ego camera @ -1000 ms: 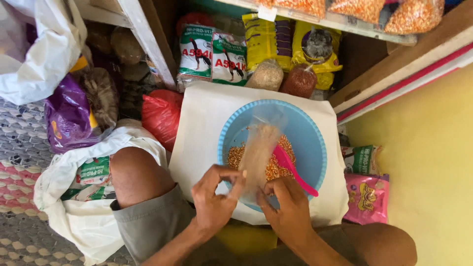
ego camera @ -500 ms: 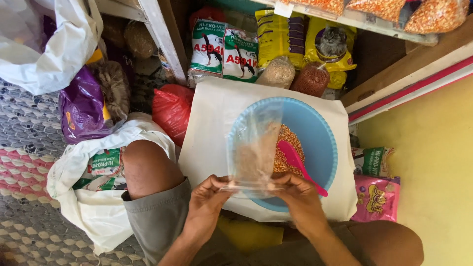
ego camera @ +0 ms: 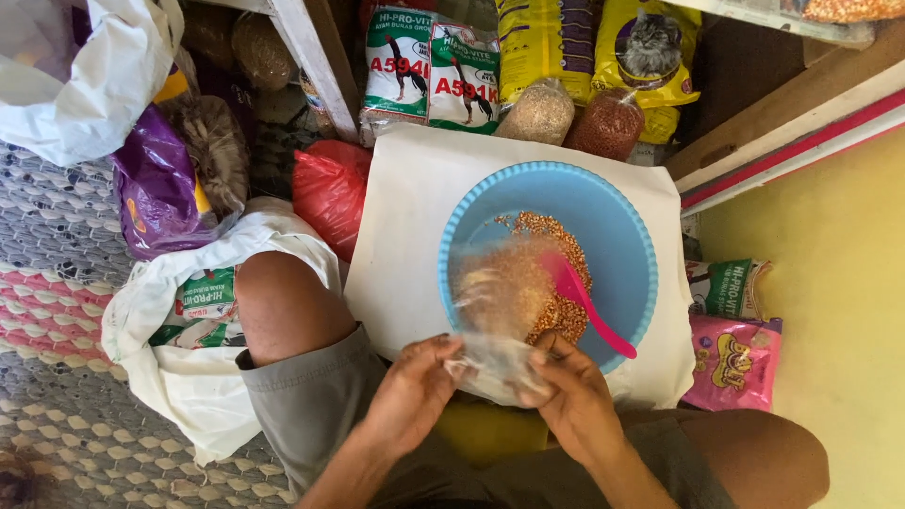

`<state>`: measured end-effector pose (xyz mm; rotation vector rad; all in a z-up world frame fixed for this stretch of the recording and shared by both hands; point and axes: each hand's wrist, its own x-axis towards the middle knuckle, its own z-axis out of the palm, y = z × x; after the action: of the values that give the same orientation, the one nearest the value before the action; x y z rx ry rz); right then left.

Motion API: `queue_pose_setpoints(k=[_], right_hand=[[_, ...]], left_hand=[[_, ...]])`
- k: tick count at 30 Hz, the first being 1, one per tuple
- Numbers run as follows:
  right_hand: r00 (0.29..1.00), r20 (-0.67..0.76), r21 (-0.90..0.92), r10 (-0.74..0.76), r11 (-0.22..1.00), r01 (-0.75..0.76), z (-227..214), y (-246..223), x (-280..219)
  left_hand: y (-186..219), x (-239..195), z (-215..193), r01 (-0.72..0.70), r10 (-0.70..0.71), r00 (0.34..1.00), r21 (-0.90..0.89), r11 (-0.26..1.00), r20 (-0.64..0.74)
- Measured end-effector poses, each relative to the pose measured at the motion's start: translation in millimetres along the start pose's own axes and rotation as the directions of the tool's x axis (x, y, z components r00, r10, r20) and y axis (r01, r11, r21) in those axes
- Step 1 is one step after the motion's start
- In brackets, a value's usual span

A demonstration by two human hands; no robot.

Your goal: The person uses a pink scoop to fill a small plastic cup with corn kernels from a blue bowl, then pours the kernels into a clear plastic bag. They repeat this process several times to fill the bag.

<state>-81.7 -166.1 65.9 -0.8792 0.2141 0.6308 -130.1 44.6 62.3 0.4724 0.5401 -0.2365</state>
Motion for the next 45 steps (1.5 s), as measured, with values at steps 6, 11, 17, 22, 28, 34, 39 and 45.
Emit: queue_pose_setpoints(k=[6,11,17,22,28,34,39,45], right_hand=[[0.995,0.053,-0.467,-0.087,0.878,0.102,-4.3,-14.0,-8.6],[0.899,0.021,-0.758,-0.438,0.579,0.301,13.3,-37.9,5.4],[0.934,-0.133,-0.484,-0.331,0.844,0.231,16.6,-44.8,24.9],[0.978,-0.187,-0.254,-0.092,0.966,0.042,13.1,-56.6,47.2],[0.962,-0.242,-0.595,-0.128,0.802,-0.043,6.3,-75.6,77.0],[0.956,-0.243,-0.405,-0.165,0.913,0.054,16.4,-87.2,100.9],[0.94,-0.297,-0.509,-0.17,0.861,-0.005,-2.5,-87.0,114.5],[0.977,-0.086,-0.861,-0.197,0.508,0.027,-43.4,-102.5,110.4]], left_hand=[[19.2,0.5,33.3,-0.079,0.073,0.97,0.015,0.997,0.232],[-0.6,14.5,35.6,-0.409,0.261,0.898,0.452,0.792,0.354],[-2.9,42.9,49.3,-0.423,0.423,0.896,0.547,0.722,0.134],[15.9,70.7,57.0,-0.085,0.138,0.986,0.429,0.899,-0.094],[37.0,84.8,85.0,0.011,0.005,0.999,0.33,0.944,-0.047],[19.3,132.1,73.8,-0.224,0.272,0.962,0.667,0.711,0.033],[26.0,131.8,76.3,-0.269,0.287,0.949,0.809,0.522,0.13],[24.3,130.7,78.3,-0.414,0.398,0.89,0.759,0.503,0.222]])
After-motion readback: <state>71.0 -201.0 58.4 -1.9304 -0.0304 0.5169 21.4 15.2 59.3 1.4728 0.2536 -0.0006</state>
